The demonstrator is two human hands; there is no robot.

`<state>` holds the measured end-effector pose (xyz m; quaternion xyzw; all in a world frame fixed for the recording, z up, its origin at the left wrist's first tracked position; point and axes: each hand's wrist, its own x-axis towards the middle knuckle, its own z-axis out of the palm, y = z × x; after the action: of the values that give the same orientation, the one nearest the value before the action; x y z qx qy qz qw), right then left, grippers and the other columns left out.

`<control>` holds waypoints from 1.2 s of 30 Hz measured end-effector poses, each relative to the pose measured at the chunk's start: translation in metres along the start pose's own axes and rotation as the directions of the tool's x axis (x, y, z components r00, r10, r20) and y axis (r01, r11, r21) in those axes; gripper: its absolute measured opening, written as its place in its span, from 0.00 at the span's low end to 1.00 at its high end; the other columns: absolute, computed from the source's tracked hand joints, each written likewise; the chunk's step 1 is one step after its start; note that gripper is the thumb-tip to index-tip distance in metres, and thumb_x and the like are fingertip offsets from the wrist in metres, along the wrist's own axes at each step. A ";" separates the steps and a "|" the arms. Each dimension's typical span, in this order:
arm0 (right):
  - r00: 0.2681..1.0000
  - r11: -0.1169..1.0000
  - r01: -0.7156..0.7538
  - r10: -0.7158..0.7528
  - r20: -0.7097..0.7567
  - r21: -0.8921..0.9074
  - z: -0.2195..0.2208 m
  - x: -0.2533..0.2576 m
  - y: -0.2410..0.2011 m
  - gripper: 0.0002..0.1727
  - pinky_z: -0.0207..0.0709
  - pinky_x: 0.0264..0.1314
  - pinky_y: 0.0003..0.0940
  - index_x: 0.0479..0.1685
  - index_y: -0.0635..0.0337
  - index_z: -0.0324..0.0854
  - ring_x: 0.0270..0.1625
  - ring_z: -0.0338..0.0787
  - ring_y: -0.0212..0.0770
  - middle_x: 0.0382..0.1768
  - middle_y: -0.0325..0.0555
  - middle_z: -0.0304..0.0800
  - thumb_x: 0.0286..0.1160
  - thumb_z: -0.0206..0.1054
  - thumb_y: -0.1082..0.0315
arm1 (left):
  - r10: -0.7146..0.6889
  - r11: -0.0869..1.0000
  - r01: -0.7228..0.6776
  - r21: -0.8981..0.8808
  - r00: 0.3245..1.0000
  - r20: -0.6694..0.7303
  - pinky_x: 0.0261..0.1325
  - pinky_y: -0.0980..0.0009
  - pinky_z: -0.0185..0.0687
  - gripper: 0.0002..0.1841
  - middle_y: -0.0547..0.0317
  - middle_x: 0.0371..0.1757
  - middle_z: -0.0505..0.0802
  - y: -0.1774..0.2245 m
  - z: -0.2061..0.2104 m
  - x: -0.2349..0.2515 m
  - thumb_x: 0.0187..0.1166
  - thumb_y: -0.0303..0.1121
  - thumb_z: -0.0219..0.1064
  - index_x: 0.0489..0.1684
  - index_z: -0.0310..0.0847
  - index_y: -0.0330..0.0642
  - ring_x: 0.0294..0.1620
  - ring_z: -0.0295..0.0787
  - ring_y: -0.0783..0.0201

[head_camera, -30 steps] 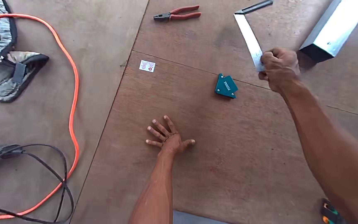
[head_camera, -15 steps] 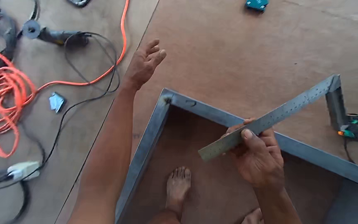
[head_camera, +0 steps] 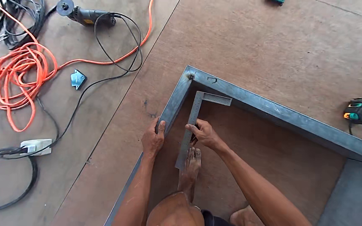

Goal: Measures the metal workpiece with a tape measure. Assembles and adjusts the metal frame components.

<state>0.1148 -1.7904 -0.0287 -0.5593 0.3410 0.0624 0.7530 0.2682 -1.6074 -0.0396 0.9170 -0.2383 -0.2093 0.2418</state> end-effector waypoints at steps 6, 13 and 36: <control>0.996 0.989 -0.084 0.087 -0.018 0.118 0.012 0.053 -0.013 0.17 0.94 0.35 0.39 0.55 0.67 0.75 0.29 0.96 0.45 0.35 0.55 0.93 0.92 0.57 0.58 | 0.029 0.999 -0.030 -0.031 0.999 -0.046 0.63 0.41 0.83 0.31 0.54 0.66 0.93 -0.003 0.002 -0.001 0.88 0.61 0.46 0.77 0.82 0.55 0.64 0.91 0.52; 0.999 0.975 -0.038 0.037 0.010 0.218 0.013 0.071 -0.015 0.17 0.95 0.37 0.43 0.59 0.65 0.76 0.30 0.97 0.49 0.38 0.57 0.94 0.92 0.57 0.58 | 0.044 0.998 -0.047 -0.049 0.997 -0.064 0.64 0.45 0.84 0.30 0.57 0.68 0.92 -0.006 0.004 -0.001 0.89 0.59 0.44 0.76 0.83 0.55 0.66 0.90 0.56; 0.999 0.983 -0.046 0.041 0.029 0.178 0.006 0.072 -0.013 0.27 0.95 0.32 0.44 0.59 0.62 0.77 0.29 0.96 0.50 0.38 0.56 0.94 0.95 0.45 0.46 | 0.119 0.989 -0.115 0.095 0.992 -0.046 0.55 0.42 0.87 0.53 0.50 0.68 0.91 -0.003 0.005 -0.004 0.64 0.82 0.58 0.80 0.77 0.48 0.59 0.93 0.50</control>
<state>0.1788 -1.8103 -0.0591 -0.4812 0.3480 0.0550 0.8027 0.2635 -1.6044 -0.0444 0.9167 -0.2946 -0.1598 0.2174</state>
